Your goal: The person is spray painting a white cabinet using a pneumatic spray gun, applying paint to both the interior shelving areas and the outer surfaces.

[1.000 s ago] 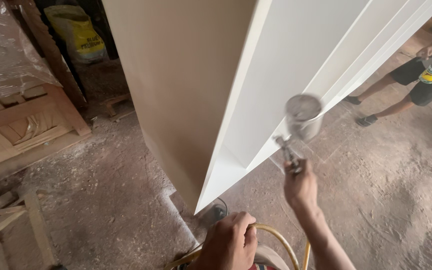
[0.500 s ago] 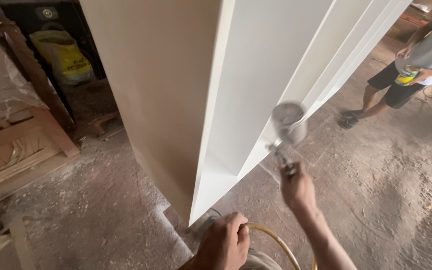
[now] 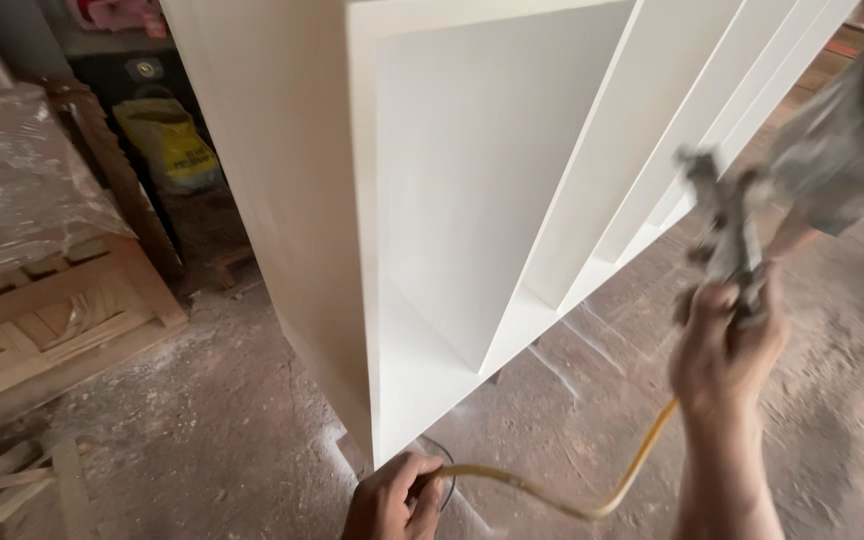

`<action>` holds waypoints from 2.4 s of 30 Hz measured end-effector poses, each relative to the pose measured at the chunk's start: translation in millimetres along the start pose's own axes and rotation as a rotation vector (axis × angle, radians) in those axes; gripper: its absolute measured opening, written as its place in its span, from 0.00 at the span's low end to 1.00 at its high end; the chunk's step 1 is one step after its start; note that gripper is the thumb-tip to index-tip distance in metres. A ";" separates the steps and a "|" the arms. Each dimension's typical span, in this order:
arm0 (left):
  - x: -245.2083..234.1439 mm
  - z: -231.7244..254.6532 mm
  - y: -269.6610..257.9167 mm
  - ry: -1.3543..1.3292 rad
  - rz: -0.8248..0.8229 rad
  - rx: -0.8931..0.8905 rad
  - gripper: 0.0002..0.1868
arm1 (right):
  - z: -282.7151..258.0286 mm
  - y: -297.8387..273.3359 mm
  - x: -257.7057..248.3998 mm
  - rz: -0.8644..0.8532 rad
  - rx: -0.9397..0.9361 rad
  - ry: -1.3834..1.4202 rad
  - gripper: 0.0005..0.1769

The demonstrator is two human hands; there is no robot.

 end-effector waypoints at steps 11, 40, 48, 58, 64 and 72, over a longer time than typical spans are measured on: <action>169.8 -21.6 -8.0 0.076 -0.101 0.279 0.14 | 251.6 -213.0 -56.6 -0.210 0.653 0.022 0.29; -122.0 164.2 9.4 0.025 0.009 0.411 0.10 | -17.4 -40.3 226.4 0.026 0.292 0.024 0.31; -133.8 176.5 33.5 0.071 0.044 0.476 0.09 | -12.6 -25.5 242.8 0.103 0.245 0.056 0.32; -121.8 164.8 58.7 0.082 -0.038 0.428 0.07 | 1.4 -3.5 259.8 0.115 0.120 0.093 0.35; -117.1 157.2 65.6 0.096 0.023 0.478 0.08 | 8.4 -7.9 252.1 0.192 0.129 0.100 0.34; -96.1 134.8 68.0 0.088 -0.034 0.433 0.09 | 29.2 -35.9 247.3 0.067 0.239 0.020 0.33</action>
Point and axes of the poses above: each hand's wrist, its own y-axis towards the middle knuckle, its own x-axis out of the palm, z = x × y, the point moved 9 cm from there along y, towards the middle knuckle, and after that the axes turned 1 degree about x, right-handed, at the moved point
